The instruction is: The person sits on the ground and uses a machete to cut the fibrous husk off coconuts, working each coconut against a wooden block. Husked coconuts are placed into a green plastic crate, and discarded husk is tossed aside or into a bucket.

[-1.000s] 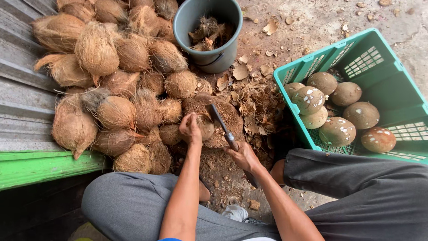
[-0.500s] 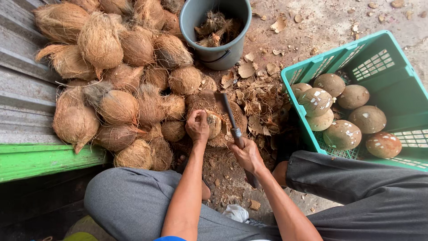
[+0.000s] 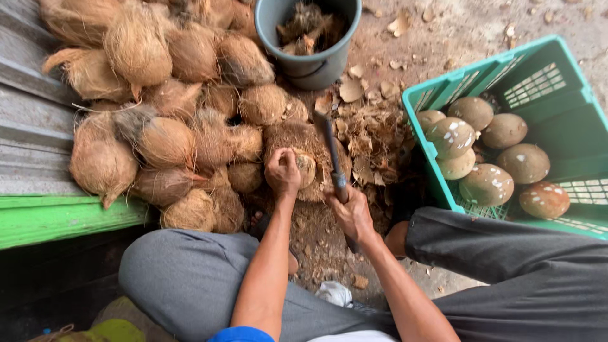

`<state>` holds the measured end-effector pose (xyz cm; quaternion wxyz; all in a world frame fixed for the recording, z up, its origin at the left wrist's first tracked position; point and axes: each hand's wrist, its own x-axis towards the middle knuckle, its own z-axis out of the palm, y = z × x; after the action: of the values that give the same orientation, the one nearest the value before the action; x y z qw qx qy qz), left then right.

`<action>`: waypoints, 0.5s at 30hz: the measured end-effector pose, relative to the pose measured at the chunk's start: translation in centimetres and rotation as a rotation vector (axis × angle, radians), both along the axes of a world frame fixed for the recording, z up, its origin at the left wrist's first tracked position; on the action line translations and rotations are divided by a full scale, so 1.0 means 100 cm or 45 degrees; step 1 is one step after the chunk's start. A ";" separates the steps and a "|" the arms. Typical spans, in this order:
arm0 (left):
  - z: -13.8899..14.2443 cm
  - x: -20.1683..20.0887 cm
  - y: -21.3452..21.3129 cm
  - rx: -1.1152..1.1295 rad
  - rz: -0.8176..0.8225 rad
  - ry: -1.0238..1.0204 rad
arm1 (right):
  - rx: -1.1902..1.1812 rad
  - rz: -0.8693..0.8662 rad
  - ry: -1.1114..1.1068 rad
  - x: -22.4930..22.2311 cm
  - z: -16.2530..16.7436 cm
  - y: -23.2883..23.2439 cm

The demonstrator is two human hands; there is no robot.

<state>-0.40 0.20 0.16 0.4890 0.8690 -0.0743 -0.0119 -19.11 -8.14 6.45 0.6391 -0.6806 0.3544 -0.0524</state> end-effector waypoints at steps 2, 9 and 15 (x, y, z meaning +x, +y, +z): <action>0.000 0.000 0.000 -0.052 0.026 -0.003 | 0.065 -0.018 -0.017 0.002 -0.001 0.002; 0.005 -0.006 0.002 -0.100 0.023 0.098 | -0.046 0.108 0.260 0.000 0.002 0.007; -0.001 -0.003 -0.006 -0.004 0.064 0.012 | 0.040 0.069 0.325 0.006 -0.004 0.000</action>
<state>-0.72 -0.37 0.08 0.4909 0.8698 -0.0501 -0.0037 -18.48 -8.10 6.05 0.6006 -0.6810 0.4149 0.0576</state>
